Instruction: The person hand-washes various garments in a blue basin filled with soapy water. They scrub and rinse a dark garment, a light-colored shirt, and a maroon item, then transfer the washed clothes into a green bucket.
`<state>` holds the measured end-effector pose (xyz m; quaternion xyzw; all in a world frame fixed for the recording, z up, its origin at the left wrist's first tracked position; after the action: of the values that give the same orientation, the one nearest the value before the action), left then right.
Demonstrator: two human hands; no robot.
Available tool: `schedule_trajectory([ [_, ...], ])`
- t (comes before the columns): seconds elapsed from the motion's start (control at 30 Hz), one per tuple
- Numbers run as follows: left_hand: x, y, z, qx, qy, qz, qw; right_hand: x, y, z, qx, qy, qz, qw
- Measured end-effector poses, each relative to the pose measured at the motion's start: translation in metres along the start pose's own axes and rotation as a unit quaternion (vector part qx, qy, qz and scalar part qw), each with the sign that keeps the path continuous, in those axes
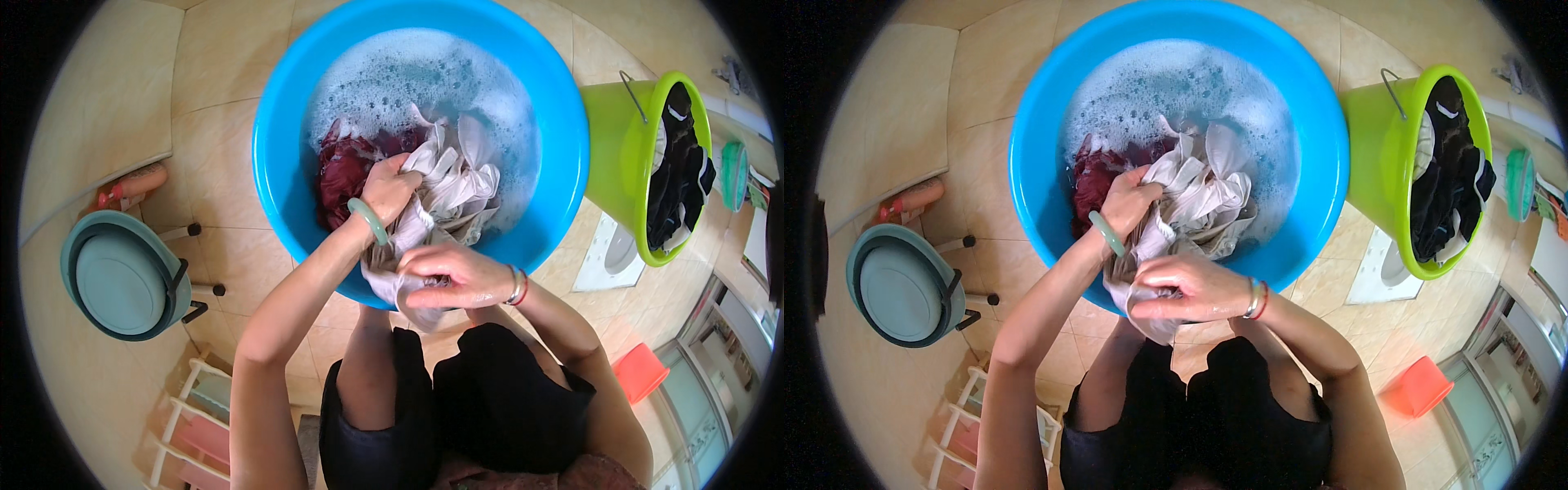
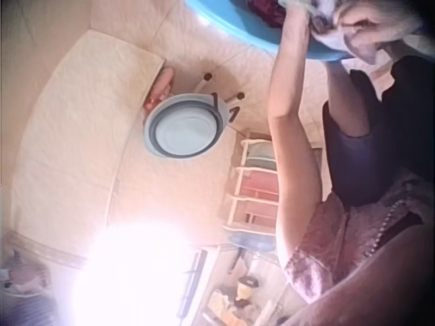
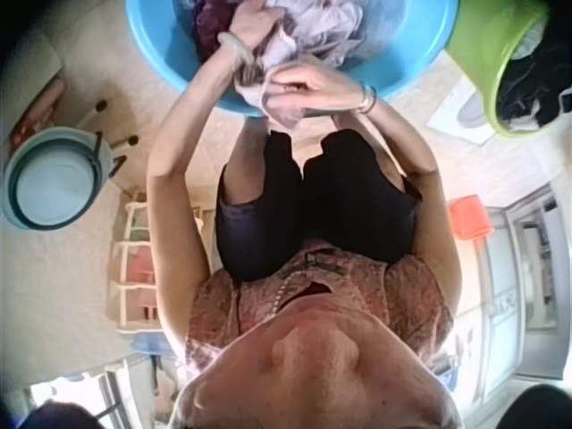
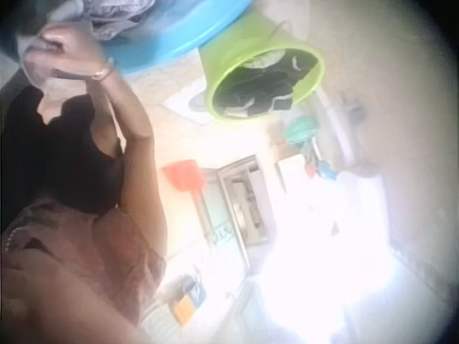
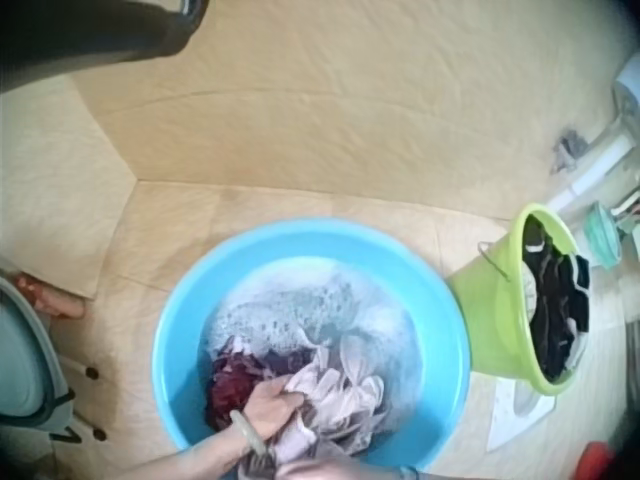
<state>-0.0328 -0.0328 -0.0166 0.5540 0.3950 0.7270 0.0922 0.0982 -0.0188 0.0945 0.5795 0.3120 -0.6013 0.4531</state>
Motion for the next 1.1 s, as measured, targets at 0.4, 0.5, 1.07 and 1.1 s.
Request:
schedule_trajectory([
  [0.4,0.09,0.1,0.031,-0.079,0.284,-0.052,0.954,0.103,0.027,-0.12,0.366,-0.149,0.223,0.891],
  [0.5,0.109,0.11,0.013,-0.062,0.361,-0.023,0.93,0.083,0.037,-0.108,0.414,-0.28,0.227,0.836],
  [1.07,0.07,0.032,-0.053,0.333,-0.147,0.362,0.859,0.074,0.003,-0.142,0.505,-0.015,0.069,0.86],
  [1.1,0.067,0.033,-0.044,0.285,-0.22,0.376,0.854,0.078,0.005,-0.136,0.5,-0.031,0.061,0.863],
])
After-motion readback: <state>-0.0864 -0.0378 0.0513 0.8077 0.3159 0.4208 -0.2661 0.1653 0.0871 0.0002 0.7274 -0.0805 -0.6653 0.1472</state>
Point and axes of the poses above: each hand's wrist, its own y-axis away from the middle knuckle, its own z-axis out of the palm, x = y × z, the point moved 3 cm from there along -y, towards the middle knuckle, and after that the axes turned 14 degrees about x, right-handed, at the moved point
